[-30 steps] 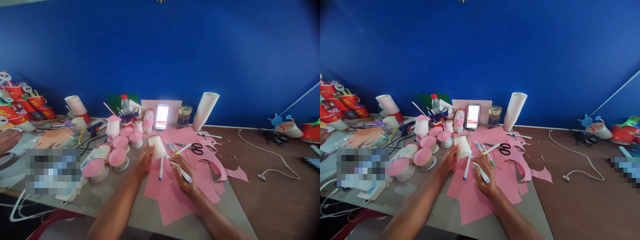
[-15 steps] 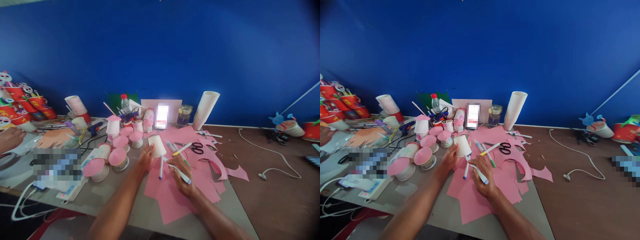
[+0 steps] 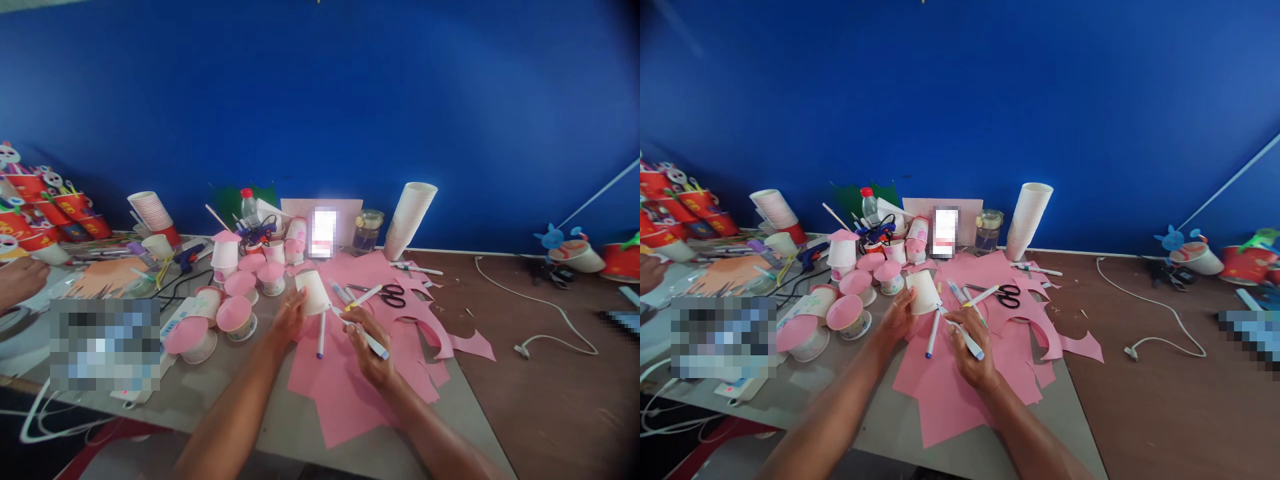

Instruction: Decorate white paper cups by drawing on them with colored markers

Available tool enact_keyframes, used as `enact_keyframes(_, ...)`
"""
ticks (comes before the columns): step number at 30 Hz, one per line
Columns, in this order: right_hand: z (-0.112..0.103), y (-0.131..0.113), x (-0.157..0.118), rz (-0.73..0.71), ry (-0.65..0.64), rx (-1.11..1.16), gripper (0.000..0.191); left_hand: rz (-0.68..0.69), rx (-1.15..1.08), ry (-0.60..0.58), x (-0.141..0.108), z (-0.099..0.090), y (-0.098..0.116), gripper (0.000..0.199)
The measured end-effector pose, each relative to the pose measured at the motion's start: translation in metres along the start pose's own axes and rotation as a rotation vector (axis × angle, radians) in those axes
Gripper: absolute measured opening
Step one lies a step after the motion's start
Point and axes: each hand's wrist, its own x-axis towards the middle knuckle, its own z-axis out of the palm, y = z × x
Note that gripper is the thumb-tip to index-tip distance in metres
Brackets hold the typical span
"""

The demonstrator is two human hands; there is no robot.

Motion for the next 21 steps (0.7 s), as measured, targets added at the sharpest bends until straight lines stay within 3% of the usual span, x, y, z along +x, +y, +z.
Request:
enact_keyframes(7, 0.000, 0.003, 0.000, -0.007, 0.003, -0.019, 0.018, 0.050, -0.007, -0.069, -0.003, 0.007, 0.002, 0.052)
enact_keyframes(12, 0.002, 0.003, 0.000, 0.002, 0.002, -0.012, 0.020, 0.030, -0.013, -0.104, -0.005, 0.011, 0.004, 0.050)
enact_keyframes(18, 0.001, -0.001, -0.001, 0.039, -0.040, 0.053, 0.022, 0.065, 0.033, -0.099, 0.000, 0.003, 0.000, 0.043)
enact_keyframes(21, -0.003, -0.002, -0.001, 0.074, 0.016, 0.070, 0.022, 0.082, 0.032, -0.081, 0.001, -0.001, -0.002, 0.040)
